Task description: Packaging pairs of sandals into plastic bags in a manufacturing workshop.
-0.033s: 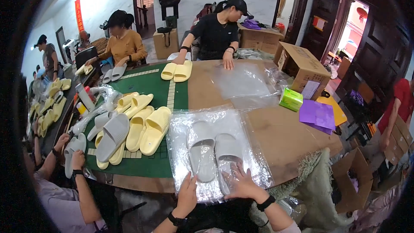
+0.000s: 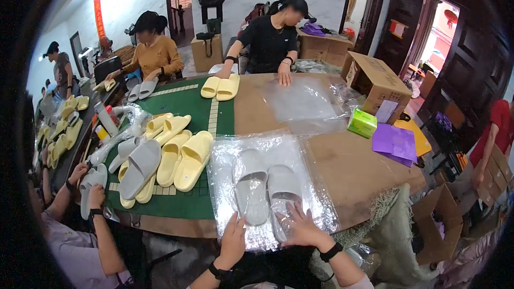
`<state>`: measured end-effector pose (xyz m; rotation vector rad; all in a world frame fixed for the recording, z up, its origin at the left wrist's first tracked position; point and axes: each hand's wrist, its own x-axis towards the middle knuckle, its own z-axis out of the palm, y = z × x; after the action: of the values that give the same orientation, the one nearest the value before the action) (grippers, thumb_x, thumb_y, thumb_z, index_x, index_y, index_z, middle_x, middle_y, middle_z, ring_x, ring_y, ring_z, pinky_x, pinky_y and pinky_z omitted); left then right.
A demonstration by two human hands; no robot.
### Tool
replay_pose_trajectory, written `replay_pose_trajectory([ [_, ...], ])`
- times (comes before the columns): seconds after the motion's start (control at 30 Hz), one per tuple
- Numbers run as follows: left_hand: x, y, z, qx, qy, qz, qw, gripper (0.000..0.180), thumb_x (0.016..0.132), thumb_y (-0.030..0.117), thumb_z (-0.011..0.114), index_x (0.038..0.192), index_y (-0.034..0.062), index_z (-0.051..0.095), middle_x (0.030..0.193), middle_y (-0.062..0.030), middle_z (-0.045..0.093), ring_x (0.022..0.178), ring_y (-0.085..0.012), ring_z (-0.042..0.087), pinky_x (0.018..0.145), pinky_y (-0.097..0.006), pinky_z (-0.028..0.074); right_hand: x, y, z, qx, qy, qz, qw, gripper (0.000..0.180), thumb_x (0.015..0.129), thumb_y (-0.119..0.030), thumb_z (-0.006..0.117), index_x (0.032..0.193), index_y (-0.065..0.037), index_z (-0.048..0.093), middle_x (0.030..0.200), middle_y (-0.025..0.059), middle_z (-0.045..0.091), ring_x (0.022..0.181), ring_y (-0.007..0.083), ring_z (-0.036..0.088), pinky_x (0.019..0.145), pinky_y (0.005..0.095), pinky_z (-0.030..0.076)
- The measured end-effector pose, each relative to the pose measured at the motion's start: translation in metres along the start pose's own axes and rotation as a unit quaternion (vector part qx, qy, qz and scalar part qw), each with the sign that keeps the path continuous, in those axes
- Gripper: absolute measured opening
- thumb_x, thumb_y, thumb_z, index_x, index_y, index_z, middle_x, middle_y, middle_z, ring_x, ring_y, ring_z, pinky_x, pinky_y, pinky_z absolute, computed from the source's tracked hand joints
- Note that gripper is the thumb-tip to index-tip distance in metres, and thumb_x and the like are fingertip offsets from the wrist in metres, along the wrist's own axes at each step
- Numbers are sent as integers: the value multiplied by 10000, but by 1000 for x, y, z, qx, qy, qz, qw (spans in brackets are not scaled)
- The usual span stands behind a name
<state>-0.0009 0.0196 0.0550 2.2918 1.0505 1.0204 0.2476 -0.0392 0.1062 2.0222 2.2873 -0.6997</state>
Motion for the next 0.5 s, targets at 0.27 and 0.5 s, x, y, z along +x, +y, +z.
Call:
replay_pose_trajectory([
  [0.27, 4, -1, -1, 27, -67, 2, 997, 747, 687, -136, 502, 1386, 127, 480, 1443, -210, 380, 1094, -395, 497, 955, -433, 414, 9, 14, 7, 22, 2, -73, 997, 1041, 668, -322, 783, 1518, -227, 188, 1533, 294, 130, 1388, 497, 198, 1134, 481, 249],
  [0.5, 8, -6, 5, 58, -67, 22, 996, 721, 699, -130, 482, 1375, 123, 494, 1428, -226, 394, 1061, -381, 496, 945, -429, 405, 35, 18, 33, 12, 203, -8, 979, 656, 740, -151, 679, 1362, -131, 472, 1485, 289, 259, 1380, 494, 219, 1113, 479, 300],
])
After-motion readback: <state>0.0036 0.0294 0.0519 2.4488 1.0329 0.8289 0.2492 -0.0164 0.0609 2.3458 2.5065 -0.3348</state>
